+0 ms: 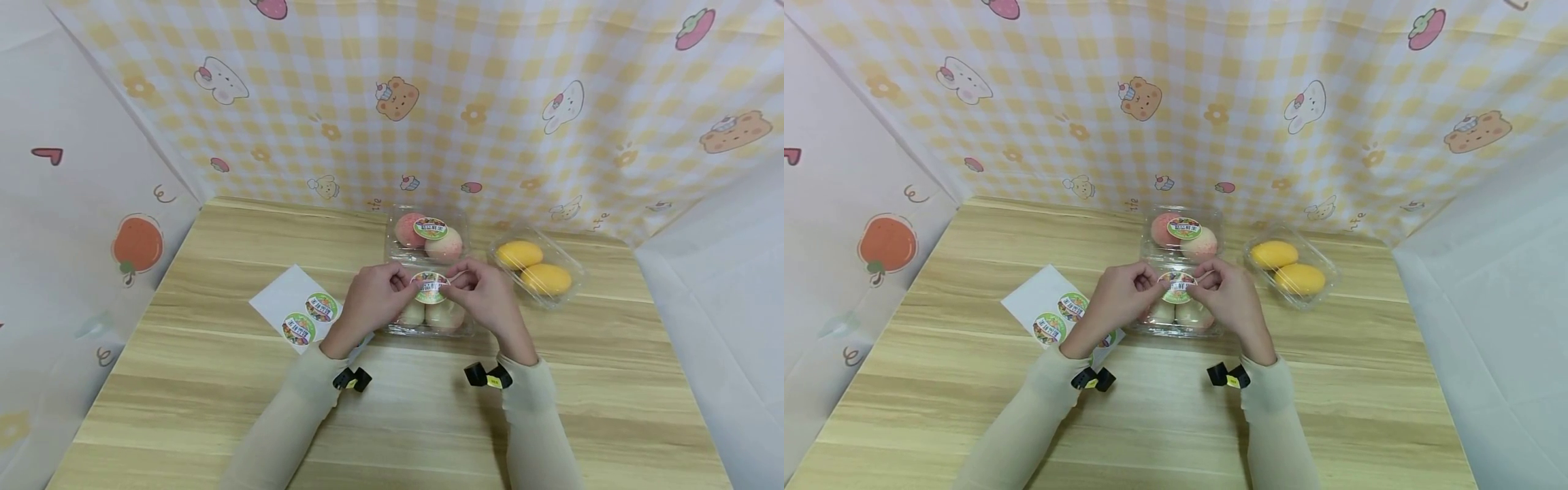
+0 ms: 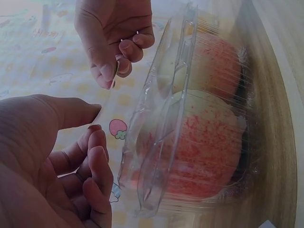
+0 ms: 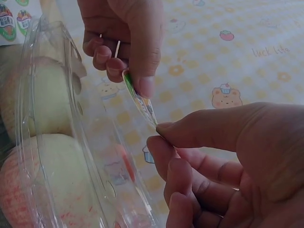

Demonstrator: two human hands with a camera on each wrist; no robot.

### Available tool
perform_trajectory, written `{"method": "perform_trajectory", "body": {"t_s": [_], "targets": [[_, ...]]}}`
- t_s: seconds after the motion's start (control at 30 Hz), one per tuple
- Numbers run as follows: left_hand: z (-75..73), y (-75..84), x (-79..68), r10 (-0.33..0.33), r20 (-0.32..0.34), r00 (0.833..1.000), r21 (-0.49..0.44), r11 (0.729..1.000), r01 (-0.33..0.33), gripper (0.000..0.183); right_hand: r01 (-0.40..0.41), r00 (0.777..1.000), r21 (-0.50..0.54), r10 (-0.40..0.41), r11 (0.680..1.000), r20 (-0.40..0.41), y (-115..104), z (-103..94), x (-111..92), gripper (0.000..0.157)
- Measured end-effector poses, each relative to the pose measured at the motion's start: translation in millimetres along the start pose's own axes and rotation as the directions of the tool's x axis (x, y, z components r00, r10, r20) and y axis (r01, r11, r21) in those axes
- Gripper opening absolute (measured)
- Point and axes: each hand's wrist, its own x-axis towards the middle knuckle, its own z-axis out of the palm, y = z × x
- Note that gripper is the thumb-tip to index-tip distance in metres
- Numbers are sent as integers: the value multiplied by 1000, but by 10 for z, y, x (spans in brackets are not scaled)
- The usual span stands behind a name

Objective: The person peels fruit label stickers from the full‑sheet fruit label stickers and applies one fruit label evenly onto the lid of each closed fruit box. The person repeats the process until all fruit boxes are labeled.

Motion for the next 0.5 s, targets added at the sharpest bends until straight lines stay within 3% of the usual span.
{"method": "perform_trajectory", "body": {"t_s": [0.3, 0.5], "targets": [[23, 11, 9, 1, 16, 1000, 86, 996, -2, 28, -28, 997, 1, 28, 1000, 79, -8, 14, 12, 21], [45, -4, 10, 15, 21, 1000, 145, 989, -18, 30, -37, 995, -37, 40, 999, 87, -21, 30, 8, 21]]}}
